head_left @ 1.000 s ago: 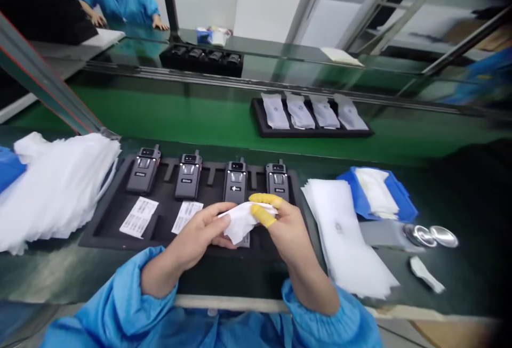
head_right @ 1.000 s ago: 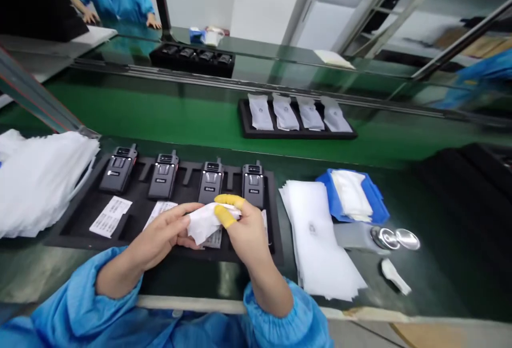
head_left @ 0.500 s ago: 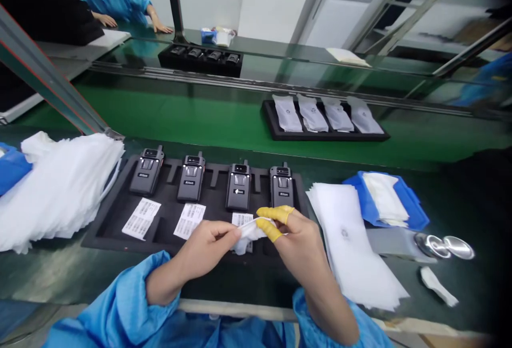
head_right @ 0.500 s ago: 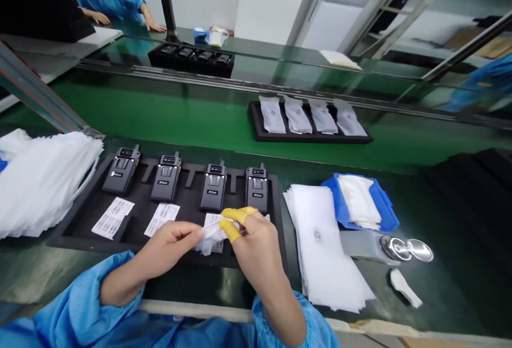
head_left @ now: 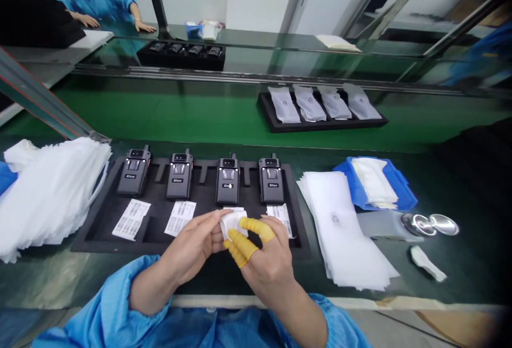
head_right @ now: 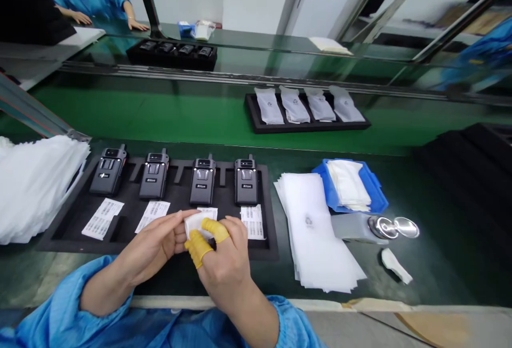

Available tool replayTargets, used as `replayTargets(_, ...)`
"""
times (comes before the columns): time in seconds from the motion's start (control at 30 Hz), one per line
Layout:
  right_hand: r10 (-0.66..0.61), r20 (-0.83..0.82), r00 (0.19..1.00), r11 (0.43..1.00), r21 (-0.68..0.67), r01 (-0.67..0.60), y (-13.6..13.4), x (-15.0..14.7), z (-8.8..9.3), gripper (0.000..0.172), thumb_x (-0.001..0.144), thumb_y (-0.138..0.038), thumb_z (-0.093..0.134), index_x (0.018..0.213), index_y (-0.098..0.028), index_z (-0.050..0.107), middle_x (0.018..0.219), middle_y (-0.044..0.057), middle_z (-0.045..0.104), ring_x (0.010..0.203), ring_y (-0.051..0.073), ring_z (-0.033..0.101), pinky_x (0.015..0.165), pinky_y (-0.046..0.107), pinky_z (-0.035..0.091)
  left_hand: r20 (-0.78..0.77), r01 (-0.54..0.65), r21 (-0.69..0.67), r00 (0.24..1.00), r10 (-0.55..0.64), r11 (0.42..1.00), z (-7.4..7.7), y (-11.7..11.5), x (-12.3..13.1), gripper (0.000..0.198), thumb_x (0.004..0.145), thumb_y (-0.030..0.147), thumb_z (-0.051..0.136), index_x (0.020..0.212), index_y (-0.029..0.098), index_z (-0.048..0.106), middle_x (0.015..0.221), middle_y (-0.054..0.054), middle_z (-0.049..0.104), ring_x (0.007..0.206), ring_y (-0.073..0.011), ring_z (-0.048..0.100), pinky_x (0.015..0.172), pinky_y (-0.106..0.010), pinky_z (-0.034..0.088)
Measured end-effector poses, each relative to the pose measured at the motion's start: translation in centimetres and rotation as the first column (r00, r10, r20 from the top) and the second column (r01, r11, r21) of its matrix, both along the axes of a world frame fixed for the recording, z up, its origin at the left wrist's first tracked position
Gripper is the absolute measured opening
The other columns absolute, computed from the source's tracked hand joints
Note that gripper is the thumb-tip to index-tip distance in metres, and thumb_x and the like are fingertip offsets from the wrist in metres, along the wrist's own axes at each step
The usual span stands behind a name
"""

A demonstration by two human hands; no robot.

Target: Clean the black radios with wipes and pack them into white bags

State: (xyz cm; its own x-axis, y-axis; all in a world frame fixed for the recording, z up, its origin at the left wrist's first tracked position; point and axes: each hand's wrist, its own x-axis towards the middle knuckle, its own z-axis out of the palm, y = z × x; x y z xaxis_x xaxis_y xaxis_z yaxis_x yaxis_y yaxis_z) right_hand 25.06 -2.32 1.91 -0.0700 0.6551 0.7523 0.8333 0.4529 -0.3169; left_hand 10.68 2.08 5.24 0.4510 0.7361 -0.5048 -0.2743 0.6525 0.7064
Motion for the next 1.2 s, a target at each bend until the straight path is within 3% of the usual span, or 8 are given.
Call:
replayTargets(0.13, 0.065, -0.024, 0.998, 0.997, -0.033, -0.065, -0.4, 1.2, 0.3, 0.016, 0.080, -0.031, 0.064, 0.089, -0.019, 0.066, 0.092, 0.008, 0.059, 0.093, 0.022, 0.051, 0.089, 0.048, 0.047, -0.025, 0.010, 0.025, 1.000, -0.010, 1.000, 0.7, 0.3, 0.4, 0.033, 0.080, 0.035, 0.066, 0.105, 0.013, 0.066, 0.104, -0.012, 0.070, 0.096, -0.0221, 0.065, 0.085, -0.031, 0.048)
replayTargets(0.27, 0.031, 0.030, 0.999, 0.999, -0.044, -0.030, -0.3, 2.4, 0.7, 0.018, 0.086, -0.021, 0.053, 0.098, -0.021, 0.067, 0.098, 0.009, 0.060, 0.095, 0.020, 0.051, 0.087, 0.044, 0.049, -0.088, 0.099, 0.024, 0.991, -0.096, 0.995, 1.9, 0.9, 1.3, 0.039, 0.081, 0.041, 0.064, 0.108, 0.014, 0.064, 0.107, -0.012, 0.069, 0.100, -0.0241, 0.064, 0.088, -0.034, 0.049)
replayTargets(0.43, 0.047, 0.053, 0.997, 0.999, -0.004, -0.047, 0.1, 4.7, 0.3, 0.027, 0.084, -0.006, 0.045, 0.094, -0.014, 0.069, 0.078, 0.006, 0.061, 0.074, 0.014, 0.053, 0.069, 0.026, 0.052, -0.319, 0.354, 0.066, 0.893, -0.317, 0.933, 2.2, 2.8, 2.8, 0.069, 0.074, 0.055, 0.065, 0.130, 0.018, 0.047, 0.110, -0.012, 0.068, 0.106, -0.0265, 0.062, 0.096, -0.041, 0.045)
replayTargets(0.5, -0.074, 0.076, 0.994, 0.997, -0.006, 0.075, -0.2, 7.2, 0.3, 0.027, 0.084, -0.008, 0.045, 0.095, -0.015, 0.068, 0.078, 0.005, 0.061, 0.074, 0.014, 0.054, 0.069, 0.025, 0.052, -0.510, 0.494, 0.223, 0.794, -0.331, 0.840, 1.8, 4.3, 3.9, 0.074, 0.074, 0.058, 0.061, 0.133, 0.019, 0.041, 0.116, -0.013, 0.065, 0.108, -0.0273, 0.060, 0.098, -0.043, 0.043)
replayTargets(0.6, -0.376, 0.115, 0.919, 0.926, 0.005, 0.378, -1.5, 12.8, 0.8, 0.029, 0.084, -0.011, 0.045, 0.102, -0.017, 0.066, 0.083, 0.006, 0.060, 0.078, 0.015, 0.057, 0.069, 0.026, 0.052, -0.821, 0.678, 0.456, 0.571, -0.023, 0.577, 1.5, 6.6, 6.0, 0.072, 0.077, 0.060, 0.051, 0.132, 0.015, 0.039, 0.121, -0.016, 0.060, 0.100, -0.0295, 0.063, 0.090, -0.045, 0.047)
replayTargets(0.73, -0.714, 0.169, 0.680, 0.687, -0.020, 0.726, -3.6, 20.8, 1.9, 0.032, 0.082, -0.012, 0.044, 0.104, -0.015, 0.066, 0.090, 0.011, 0.059, 0.085, 0.022, 0.054, 0.072, 0.036, 0.049, -0.931, 0.889, 0.254, 0.119, 0.345, 0.381, 1.8, 8.5, 9.5, 0.072, 0.087, 0.057, 0.031, 0.139, 0.008, 0.028, 0.088, -0.016, 0.068, 0.072, -0.0350, 0.066, 0.066, -0.047, 0.050)
replayTargets(0.83, -0.815, 0.302, 0.495, 0.483, -0.118, 0.867, -4.1, 24.1, 2.1, 0.030, 0.079, -0.011, 0.043, 0.095, -0.013, 0.069, 0.085, 0.011, 0.058, 0.081, 0.022, 0.051, 0.069, 0.035, 0.045, -0.863, 0.943, 0.135, -0.039, 0.503, 0.304, 1.6, 9.1, 11.8, 0.080, 0.088, 0.061, 0.027, 0.143, 0.004, 0.018, 0.077, -0.017, 0.066, 0.068, -0.0397, 0.066, 0.058, -0.045, 0.048)
replayTargets(1.2, -0.675, 0.542, 0.501, 0.471, -0.206, 0.858, -4.4, 24.6, 1.4, 0.025, 0.070, -0.006, 0.048, 0.069, -0.017, 0.070, 0.084, 0.013, 0.060, 0.078, 0.022, 0.044, 0.061, 0.032, 0.030, -0.836, 0.910, 0.139, -0.103, 0.539, 0.390, 0.0, 9.6, 15.6, 0.093, 0.079, 0.071, 0.040, 0.147, 0.011, 0.015, 0.089, -0.021, 0.062, 0.073, -0.0354, 0.065, 0.060, -0.038, 0.048)
